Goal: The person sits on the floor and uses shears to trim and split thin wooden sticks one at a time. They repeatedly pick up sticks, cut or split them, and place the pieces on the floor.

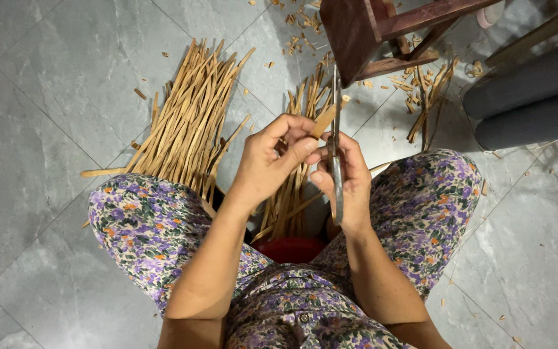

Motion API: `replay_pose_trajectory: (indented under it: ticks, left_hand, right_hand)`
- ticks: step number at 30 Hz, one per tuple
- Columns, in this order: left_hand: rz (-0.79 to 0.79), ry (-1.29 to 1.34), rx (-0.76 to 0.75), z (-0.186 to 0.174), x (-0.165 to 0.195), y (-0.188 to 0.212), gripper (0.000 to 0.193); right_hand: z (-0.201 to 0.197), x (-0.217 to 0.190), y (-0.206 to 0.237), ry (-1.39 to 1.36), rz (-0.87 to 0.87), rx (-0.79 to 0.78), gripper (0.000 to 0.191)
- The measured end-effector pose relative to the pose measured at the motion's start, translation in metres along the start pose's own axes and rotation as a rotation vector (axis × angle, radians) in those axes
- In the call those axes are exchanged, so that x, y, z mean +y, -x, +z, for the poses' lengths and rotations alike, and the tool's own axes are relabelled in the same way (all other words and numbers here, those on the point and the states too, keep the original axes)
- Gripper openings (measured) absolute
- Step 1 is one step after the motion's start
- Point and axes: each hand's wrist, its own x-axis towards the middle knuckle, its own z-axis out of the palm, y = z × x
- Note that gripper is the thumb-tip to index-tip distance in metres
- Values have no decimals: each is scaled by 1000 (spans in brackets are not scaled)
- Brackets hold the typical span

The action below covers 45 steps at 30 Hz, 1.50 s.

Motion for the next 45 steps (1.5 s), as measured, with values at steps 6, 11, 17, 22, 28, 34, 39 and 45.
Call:
replay_pose_trajectory:
  ticks: [6, 11, 17, 22, 28, 34, 39, 45]
  left_hand:
    - [300, -494, 210, 8, 10, 2, 18]
    - [145, -280, 158, 6, 5, 4, 12]
    - [97, -65, 13, 0, -1, 2, 13]
    - [-6, 70, -40, 2, -5, 2, 15]
    - [16, 110, -5, 9, -11, 2, 12]
    - [4, 43, -43, 12, -14, 1, 16]
    - [-16, -84, -139, 11, -19, 0, 16]
    - [-69, -419, -226, 2, -30, -3, 22]
  right_hand:
    - [3, 1, 0, 89, -51, 13, 72]
    - [3, -2, 0, 146, -75, 12, 74]
    - [3, -3, 0, 125, -93, -10, 75]
    - [3, -2, 1, 112, -106, -4, 75]
    - [3, 4, 2, 117, -61, 77, 78]
    - [2, 12, 1, 3, -144, 151, 73]
    - [-1, 7, -2, 0, -84, 234, 58]
    - [-1, -2, -11, -123, -42, 291, 48]
